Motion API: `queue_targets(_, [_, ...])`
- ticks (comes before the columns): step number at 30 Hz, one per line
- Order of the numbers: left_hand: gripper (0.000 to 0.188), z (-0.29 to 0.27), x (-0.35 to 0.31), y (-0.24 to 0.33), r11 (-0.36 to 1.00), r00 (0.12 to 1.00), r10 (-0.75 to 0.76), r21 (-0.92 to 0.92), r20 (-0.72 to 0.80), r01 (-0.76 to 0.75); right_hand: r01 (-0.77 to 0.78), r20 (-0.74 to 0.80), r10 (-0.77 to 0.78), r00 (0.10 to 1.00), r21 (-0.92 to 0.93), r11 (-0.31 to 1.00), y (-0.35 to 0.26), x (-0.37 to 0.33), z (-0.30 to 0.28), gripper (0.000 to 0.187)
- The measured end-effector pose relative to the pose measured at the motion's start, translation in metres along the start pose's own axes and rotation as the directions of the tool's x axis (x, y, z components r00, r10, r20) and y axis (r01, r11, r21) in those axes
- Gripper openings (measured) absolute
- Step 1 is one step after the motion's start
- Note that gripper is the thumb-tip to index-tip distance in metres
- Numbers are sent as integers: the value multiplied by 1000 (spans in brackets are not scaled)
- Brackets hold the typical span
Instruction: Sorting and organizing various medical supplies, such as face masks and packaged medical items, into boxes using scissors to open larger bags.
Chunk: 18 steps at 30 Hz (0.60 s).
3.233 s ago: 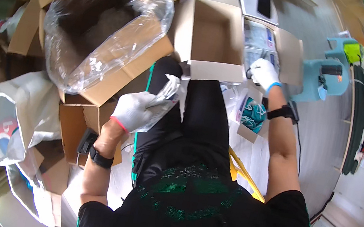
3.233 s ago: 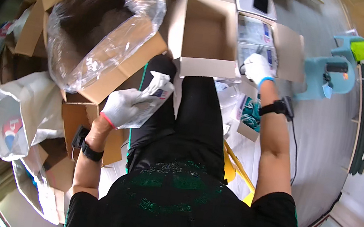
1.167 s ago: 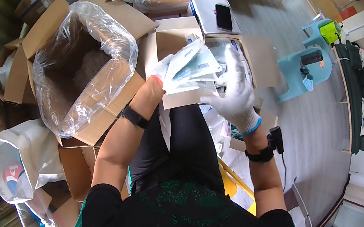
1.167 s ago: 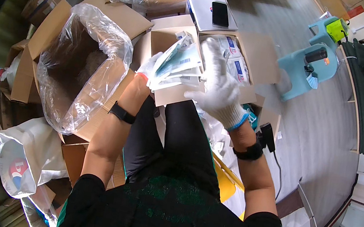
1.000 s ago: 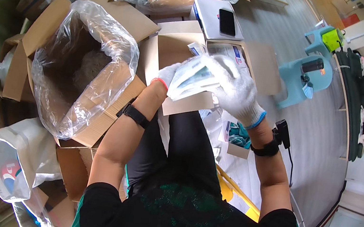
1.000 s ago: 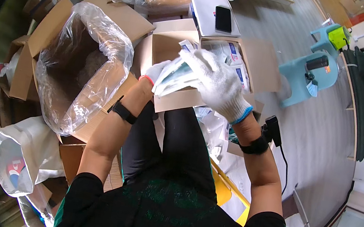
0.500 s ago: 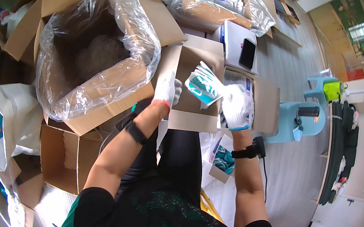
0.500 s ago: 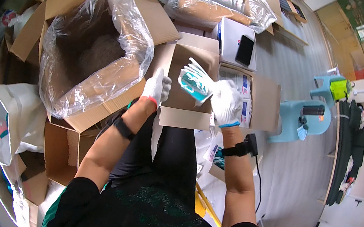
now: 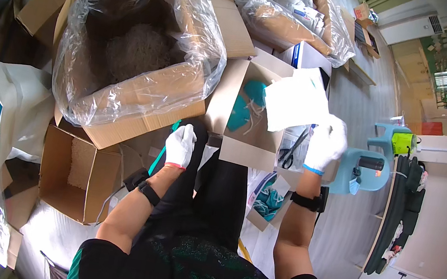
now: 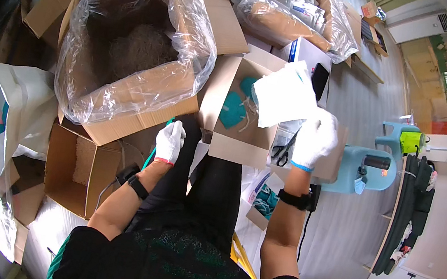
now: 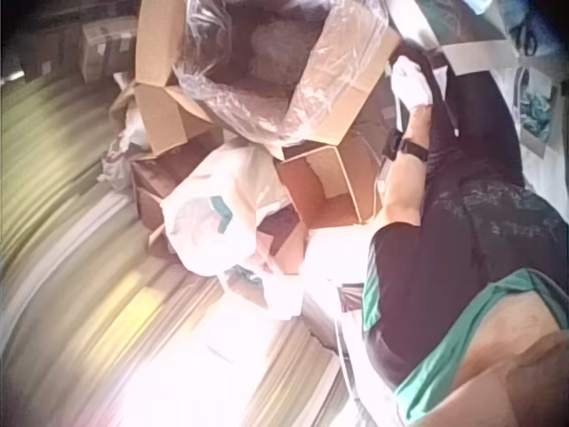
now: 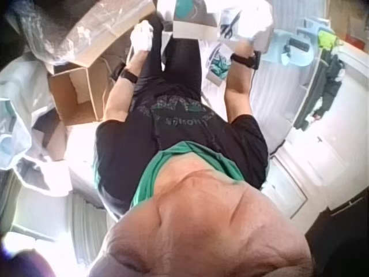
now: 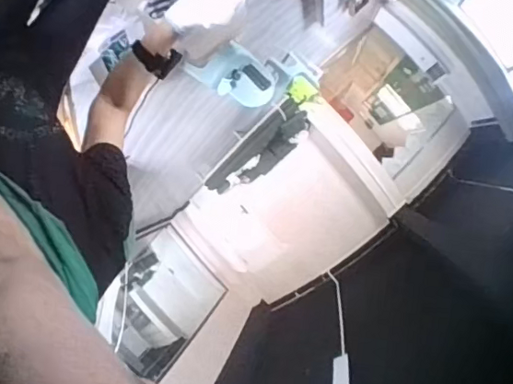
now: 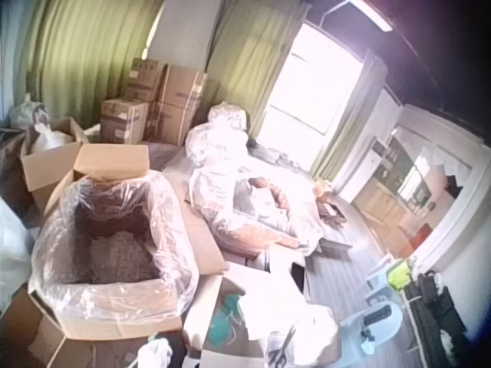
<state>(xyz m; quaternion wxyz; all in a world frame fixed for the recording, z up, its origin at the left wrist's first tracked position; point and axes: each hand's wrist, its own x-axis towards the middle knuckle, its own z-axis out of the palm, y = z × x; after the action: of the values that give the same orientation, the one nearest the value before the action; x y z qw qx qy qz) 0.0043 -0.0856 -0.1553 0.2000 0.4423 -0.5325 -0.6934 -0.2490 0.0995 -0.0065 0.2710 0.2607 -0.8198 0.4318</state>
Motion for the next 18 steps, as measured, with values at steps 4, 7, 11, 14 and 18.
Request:
queue_targets(4, [44,2,0,-11,1000,999,29,8,28,-30,226,310,-127,942,-312,923,9,-16,6,8])
queue_targets(7, [46,3,0,-13,993,998,57,103,29,-60,172,273,-98,957,-263,949,30,-34,4,9])
queue_targets(11, [43,-4,2,-19,991,996,85,100,43,-88,-188,218,168,961,75,979,2,-29,-16,11])
queue_targets(14, [42,-5,5,-16,990,998,58,125,40,-62,-108,38,102,994,227,968,-17,-18,-25,12])
queue_targets(18, [42,4,1,-2,968,991,109,220,72,-122,16,313,-31,949,51,999,25,-41,-29,10])
